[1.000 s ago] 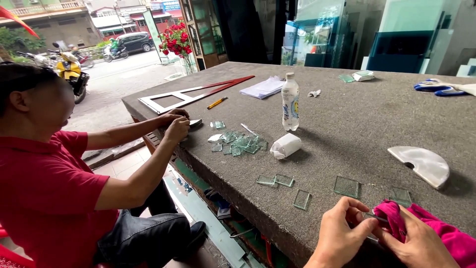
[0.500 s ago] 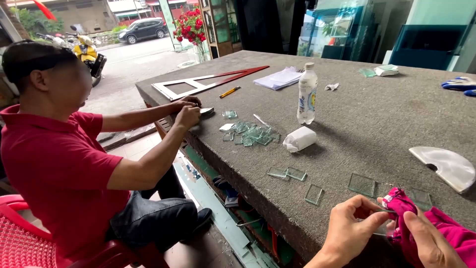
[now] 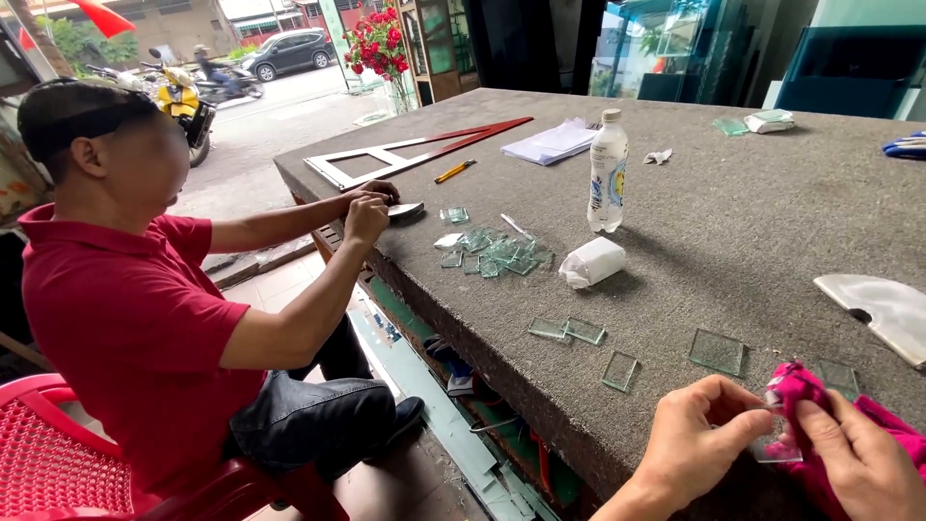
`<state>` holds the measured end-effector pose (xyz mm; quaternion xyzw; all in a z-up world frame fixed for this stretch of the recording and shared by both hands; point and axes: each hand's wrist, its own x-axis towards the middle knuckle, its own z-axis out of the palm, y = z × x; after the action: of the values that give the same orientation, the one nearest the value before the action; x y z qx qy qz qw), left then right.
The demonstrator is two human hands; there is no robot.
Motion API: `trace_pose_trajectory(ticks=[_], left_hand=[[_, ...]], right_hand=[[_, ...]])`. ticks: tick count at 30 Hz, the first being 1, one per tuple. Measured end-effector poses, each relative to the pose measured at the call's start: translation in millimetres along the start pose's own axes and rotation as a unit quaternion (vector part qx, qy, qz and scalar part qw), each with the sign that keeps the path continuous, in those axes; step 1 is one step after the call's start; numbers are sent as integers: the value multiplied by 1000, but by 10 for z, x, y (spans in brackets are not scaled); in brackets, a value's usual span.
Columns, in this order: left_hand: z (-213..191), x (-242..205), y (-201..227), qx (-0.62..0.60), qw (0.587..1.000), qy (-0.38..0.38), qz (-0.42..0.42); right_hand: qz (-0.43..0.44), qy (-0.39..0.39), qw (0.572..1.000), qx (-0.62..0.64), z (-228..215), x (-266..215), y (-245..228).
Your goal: The person is cleaning small rectangular glass pieces by wiping them with a pink cloth on a workbench.
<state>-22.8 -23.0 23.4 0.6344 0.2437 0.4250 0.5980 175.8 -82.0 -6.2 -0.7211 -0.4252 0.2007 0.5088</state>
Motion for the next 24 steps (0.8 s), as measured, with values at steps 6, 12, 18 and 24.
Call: trace_pose_trajectory(ticks=[6,12,18,24], left_hand=[[4,36,94,-146,988,31,-42],[-5,13,52,-75,997,0,-4],[-34,-12,393,-28,998,4,49],[-115,-1,330,-119,992,46,15]], right_hand=[[150,-29,986,67,-12,-400,-909],[57,-57,982,-169,-53,-155,-496],[-43,-56,989,-134,-145,-386,-879],[-11,-21,982,188,-76,-453,-1021]])
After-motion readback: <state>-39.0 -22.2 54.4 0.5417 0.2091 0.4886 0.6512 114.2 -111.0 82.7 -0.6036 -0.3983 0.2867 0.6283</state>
